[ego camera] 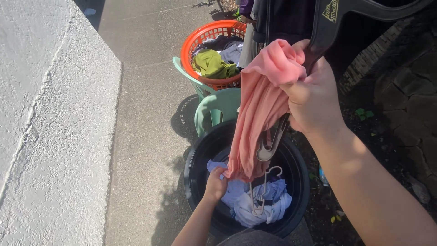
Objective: Hanging various items of clothing on hangers and placing them on an outdoor drying rack.
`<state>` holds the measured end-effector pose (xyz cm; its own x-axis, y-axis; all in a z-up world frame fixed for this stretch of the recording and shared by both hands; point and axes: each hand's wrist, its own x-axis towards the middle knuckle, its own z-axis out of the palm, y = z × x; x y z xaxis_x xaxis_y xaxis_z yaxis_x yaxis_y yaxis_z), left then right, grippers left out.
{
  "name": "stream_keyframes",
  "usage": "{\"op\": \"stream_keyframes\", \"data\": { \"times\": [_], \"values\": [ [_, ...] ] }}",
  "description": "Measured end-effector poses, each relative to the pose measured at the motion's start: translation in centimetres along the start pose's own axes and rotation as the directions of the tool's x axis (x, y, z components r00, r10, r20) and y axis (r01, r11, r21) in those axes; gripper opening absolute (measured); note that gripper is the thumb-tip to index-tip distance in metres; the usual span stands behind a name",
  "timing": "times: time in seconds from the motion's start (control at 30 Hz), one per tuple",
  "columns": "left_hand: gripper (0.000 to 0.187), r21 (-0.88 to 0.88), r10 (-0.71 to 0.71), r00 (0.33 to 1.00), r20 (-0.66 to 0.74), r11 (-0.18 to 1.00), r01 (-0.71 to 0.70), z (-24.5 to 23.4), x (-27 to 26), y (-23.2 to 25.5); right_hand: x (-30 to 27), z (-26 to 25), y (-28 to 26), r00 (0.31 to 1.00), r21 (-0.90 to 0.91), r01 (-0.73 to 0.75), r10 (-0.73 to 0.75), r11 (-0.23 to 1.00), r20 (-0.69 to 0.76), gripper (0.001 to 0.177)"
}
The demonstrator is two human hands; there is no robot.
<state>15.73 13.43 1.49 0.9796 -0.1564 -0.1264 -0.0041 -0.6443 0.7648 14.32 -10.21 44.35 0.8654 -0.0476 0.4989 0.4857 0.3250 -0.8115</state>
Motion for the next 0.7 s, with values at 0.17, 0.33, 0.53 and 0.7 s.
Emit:
{"op": "stream_keyframes", "data": {
  "times": [0.17,0.33,0.53,0.7],
  "values": [
    [0.035,-0.658,0.137,0.989,0.045,0.75,-0.074,-11.7,-2.0,14.1,-0.5,-3.7,5.3,0.99,-0.353,0.138,-0.114,0.925,0.087,0.035],
    [0.038,-0.97,0.386,0.922,0.027,0.234,-0.07,-19.7,-2.3,23.1,-3.6,-5.6,11.0,0.992,-0.767,-0.044,0.12,0.64,0.043,0.034],
    [0.047,-0.998,0.419,0.907,-0.046,0.025,-0.062,-21.5,-3.1,31.8,-11.0,-2.9,15.7,0.945,-0.3,-0.193,0.095,0.934,-0.314,0.041],
    [0.045,-0.99,0.604,0.793,-0.08,0.046,-0.134,-19.5,-5.8,35.9,-16.4,-0.9,21.9,0.92,-0.434,-0.227,0.046,0.872,-0.389,0.047]
  ]
}}
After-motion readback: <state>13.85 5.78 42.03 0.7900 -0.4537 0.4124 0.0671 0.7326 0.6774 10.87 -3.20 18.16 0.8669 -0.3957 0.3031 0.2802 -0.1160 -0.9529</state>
